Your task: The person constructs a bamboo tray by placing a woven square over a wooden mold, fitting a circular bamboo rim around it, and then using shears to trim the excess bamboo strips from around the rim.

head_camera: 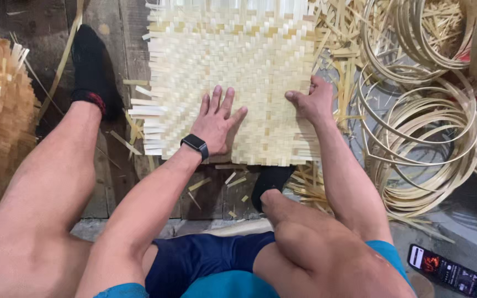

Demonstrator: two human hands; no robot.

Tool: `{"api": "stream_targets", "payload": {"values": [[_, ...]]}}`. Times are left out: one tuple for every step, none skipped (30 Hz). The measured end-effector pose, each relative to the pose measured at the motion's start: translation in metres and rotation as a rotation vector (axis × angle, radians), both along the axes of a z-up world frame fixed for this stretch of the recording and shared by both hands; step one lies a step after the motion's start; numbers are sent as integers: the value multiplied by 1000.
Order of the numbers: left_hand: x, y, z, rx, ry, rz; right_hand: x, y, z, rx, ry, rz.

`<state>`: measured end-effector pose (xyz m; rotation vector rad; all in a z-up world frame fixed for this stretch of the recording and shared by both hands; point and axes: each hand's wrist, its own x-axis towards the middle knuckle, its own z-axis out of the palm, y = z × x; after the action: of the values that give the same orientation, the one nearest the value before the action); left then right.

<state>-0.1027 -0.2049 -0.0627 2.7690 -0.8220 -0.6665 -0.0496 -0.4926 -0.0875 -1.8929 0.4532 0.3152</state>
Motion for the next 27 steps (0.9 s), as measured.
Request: {"api": "stream_targets", "payload": {"values": [[1, 1, -1, 4, -2, -2, 0, 1, 1, 4, -2, -2], [2, 3, -1, 15, 1, -19, 0, 2, 2, 27, -10, -7], [3, 4, -1, 25, 6, -37, -1, 2, 2, 49, -17, -14], [5, 5, -1, 28, 6, -40, 0, 4, 2, 52, -17, -17], [7, 7, -2, 44, 81, -29, 1, 4, 2, 97, -5, -54], [9, 8, -4, 59, 155, -19, 2, 5, 3, 141, 6, -92], [9, 8, -6, 59, 158, -18, 3, 5, 4, 141, 9, -91], [9, 7, -8, 36, 78, -28, 4, 4, 4, 96, 9, -69], [7, 7, -9, 13, 1, -39, 4, 4, 5, 51, 13, -48], [6, 7, -8, 14, 8, -39, 2, 4, 6, 52, 20, -48], [9, 7, -4, 9, 37, -35, 4, 4, 6, 25, 11, -43], [13, 6, 1, 4, 65, -31, 6, 5, 7, -2, 2, -38], [18, 5, 5, 4, 64, -32, 9, 5, 7, -2, 1, -39], [26, 3, 9, 65, 156, -20, 13, 5, 7, 9, -57, -34], [26, 1, 11, 125, 258, -5, 12, 5, 6, 20, -105, -26], [24, -2, 12, 125, 269, -5, 11, 4, 7, 20, -94, -24], [24, -4, 12, 118, 218, -1, 17, 3, 9, -14, -34, -7], [25, -4, 12, 111, 167, 2, 21, 3, 11, -47, 26, 12], [25, -3, 10, 113, 166, -2, 21, 4, 13, -46, 26, 8], [24, -1, 9, 97, 140, -11, 21, 4, 13, -20, 13, -1], [21, 0, 6, 79, 116, -12, 20, 5, 13, 4, 1, -2], [19, 0, 4, 77, 118, -8, 19, 5, 13, 3, 3, 3], [18, 1, 2, 61, 69, -14, 19, 5, 13, 6, -9, 1], [17, 1, 1, 44, 20, -19, 19, 5, 12, 10, -20, -1], [17, 1, 1, 44, 19, -23, 18, 4, 11, 10, -21, -4], [17, 1, 1, 55, 65, -6, 17, 4, 9, -45, -26, 8], [17, 0, 1, 64, 110, 11, 17, 2, 6, -103, -33, 19]]}}
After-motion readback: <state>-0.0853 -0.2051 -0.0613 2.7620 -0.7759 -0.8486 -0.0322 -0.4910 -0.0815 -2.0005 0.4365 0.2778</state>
